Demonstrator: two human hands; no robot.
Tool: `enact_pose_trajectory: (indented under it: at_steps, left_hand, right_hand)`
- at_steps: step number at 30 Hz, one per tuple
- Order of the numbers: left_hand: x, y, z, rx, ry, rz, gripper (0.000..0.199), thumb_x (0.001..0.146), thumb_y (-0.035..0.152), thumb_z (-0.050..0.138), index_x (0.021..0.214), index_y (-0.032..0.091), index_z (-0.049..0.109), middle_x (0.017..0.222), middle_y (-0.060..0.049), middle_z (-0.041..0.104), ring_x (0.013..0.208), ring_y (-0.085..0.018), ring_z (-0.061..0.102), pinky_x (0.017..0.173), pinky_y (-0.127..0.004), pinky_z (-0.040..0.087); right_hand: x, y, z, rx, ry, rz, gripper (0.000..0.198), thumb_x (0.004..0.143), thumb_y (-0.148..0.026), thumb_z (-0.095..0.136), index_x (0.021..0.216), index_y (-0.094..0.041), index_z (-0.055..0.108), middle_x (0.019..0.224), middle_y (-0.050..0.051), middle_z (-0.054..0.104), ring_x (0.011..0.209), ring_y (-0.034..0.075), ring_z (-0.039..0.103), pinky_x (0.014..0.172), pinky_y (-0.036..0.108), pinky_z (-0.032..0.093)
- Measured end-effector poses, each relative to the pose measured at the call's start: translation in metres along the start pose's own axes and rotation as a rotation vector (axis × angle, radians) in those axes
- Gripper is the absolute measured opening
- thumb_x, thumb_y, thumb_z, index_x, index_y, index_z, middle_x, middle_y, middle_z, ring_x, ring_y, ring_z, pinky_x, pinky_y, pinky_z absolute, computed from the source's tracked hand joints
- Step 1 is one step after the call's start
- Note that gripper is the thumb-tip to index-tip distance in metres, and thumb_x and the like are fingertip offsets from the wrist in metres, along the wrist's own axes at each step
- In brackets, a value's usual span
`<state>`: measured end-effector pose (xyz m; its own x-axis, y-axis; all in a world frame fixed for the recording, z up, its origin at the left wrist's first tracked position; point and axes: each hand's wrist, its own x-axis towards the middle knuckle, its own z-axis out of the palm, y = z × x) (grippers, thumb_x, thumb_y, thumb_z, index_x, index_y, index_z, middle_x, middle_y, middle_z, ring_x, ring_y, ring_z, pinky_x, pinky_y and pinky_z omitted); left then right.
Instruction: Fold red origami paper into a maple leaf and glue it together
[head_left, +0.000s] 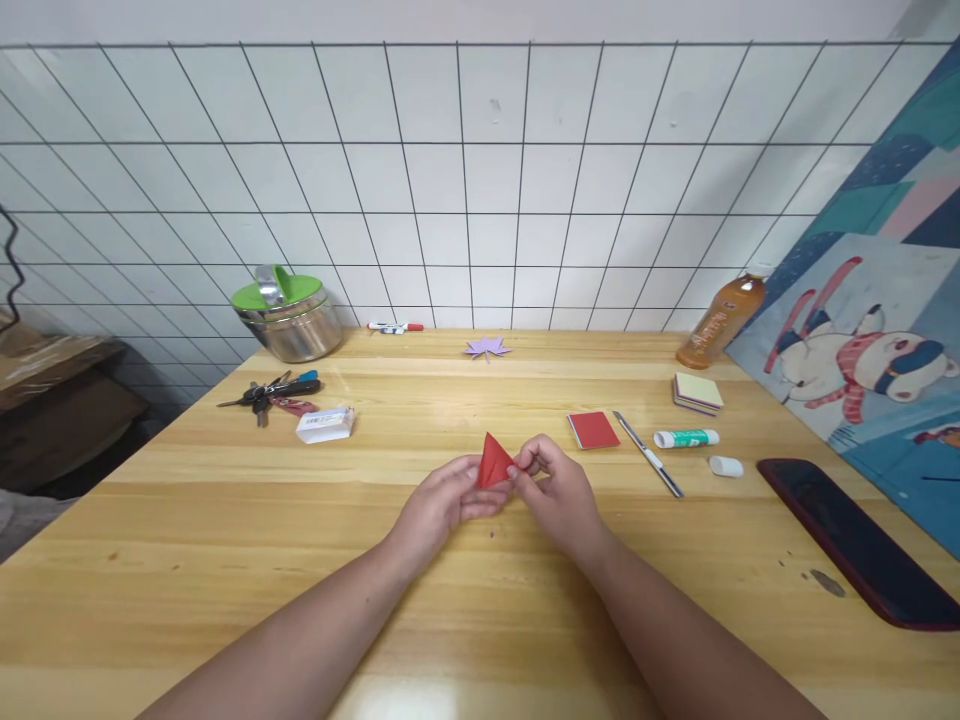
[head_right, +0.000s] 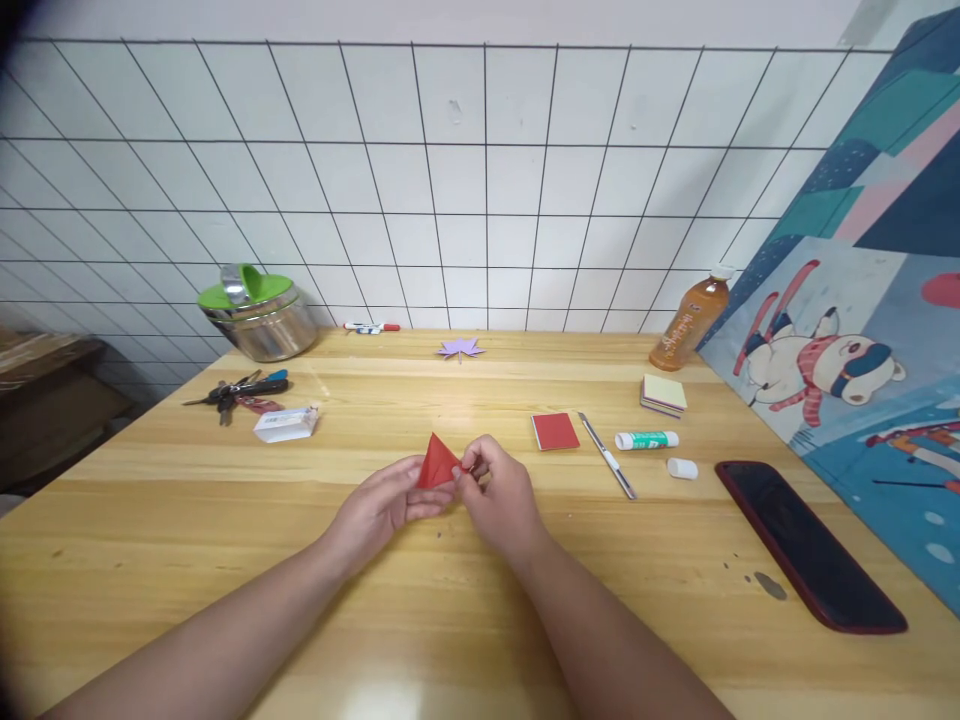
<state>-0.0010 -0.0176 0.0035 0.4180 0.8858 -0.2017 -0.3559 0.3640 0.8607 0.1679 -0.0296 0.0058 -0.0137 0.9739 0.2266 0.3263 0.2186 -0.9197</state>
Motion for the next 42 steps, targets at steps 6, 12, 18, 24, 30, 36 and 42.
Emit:
enact_pose_trajectory:
  at_steps: [6, 12, 18, 24, 30, 36, 42]
  left_hand:
    - [-0.001, -0.002, 0.001, 0.212, -0.067, 0.040, 0.031, 0.082, 0.037, 0.062, 0.103, 0.015, 0.065, 0.102, -0.010, 0.068, 0.091, -0.019, 0.063, 0.083, -0.031, 0.048]
    - [-0.001, 0.001, 0.007, 0.228, 0.013, 0.025, 0.029, 0.075, 0.037, 0.068, 0.091, 0.013, 0.062, 0.082, -0.005, 0.067, 0.074, -0.014, 0.061, 0.071, -0.025, 0.048]
    - [0.001, 0.002, 0.007, 0.329, 0.038, 0.099, 0.030, 0.076, 0.042, 0.066, 0.081, 0.014, 0.057, 0.063, 0.001, 0.059, 0.056, -0.009, 0.052, 0.054, -0.020, 0.042]
    - [0.002, -0.001, 0.002, 0.519, 0.071, 0.169, 0.032, 0.082, 0.047, 0.056, 0.085, 0.016, 0.055, 0.061, 0.004, 0.055, 0.043, -0.006, 0.044, 0.044, -0.019, 0.036]
    - [-0.001, -0.001, 0.004, 0.571, 0.048, 0.210, 0.034, 0.086, 0.049, 0.048, 0.089, 0.015, 0.055, 0.061, 0.003, 0.054, 0.043, -0.007, 0.045, 0.043, -0.020, 0.037]
    - [-0.003, -0.003, 0.003, 0.670, 0.088, 0.221, 0.051, 0.083, 0.039, 0.055, 0.128, 0.019, 0.043, 0.057, 0.006, 0.054, 0.045, -0.009, 0.045, 0.047, -0.020, 0.035]
    - [-0.010, 0.000, 0.005, 0.835, 0.005, 0.297, 0.079, 0.082, 0.030, 0.056, 0.147, 0.021, 0.011, 0.053, 0.008, 0.052, 0.051, -0.012, 0.049, 0.056, -0.022, 0.037]
  right_hand:
    - [0.000, -0.001, -0.002, -0.073, -0.008, -0.035, 0.018, 0.072, -0.010, 0.047, 0.083, -0.021, 0.056, 0.070, -0.003, 0.054, 0.061, 0.011, 0.052, 0.049, 0.018, 0.041]
    - [-0.001, -0.005, -0.002, -0.001, -0.067, -0.061, 0.019, 0.072, -0.011, 0.048, 0.083, -0.020, 0.061, 0.081, 0.002, 0.061, 0.067, 0.012, 0.055, 0.049, 0.019, 0.042]
    - [-0.001, -0.007, -0.003, 0.098, -0.136, 0.045, 0.014, 0.079, -0.022, 0.051, 0.076, -0.018, 0.064, 0.074, 0.003, 0.064, 0.069, 0.014, 0.059, 0.058, 0.023, 0.046]
    - [0.002, -0.004, 0.003, 0.282, -0.188, 0.161, 0.017, 0.071, -0.026, 0.065, 0.082, -0.019, 0.055, 0.072, -0.001, 0.061, 0.064, 0.012, 0.056, 0.060, 0.025, 0.046]
    - [0.000, -0.004, 0.006, 0.269, -0.200, 0.129, 0.022, 0.070, -0.022, 0.064, 0.079, -0.021, 0.044, 0.069, -0.004, 0.056, 0.063, 0.011, 0.053, 0.062, 0.025, 0.044]
    - [-0.003, -0.009, 0.006, 0.276, -0.198, 0.139, 0.021, 0.071, -0.023, 0.062, 0.082, -0.021, 0.045, 0.070, -0.005, 0.053, 0.061, 0.010, 0.051, 0.056, 0.022, 0.044]
    - [0.000, -0.016, 0.001, 0.316, -0.240, 0.264, 0.023, 0.072, -0.036, 0.064, 0.084, -0.017, 0.062, 0.072, 0.001, 0.061, 0.061, 0.012, 0.055, 0.054, 0.024, 0.046]
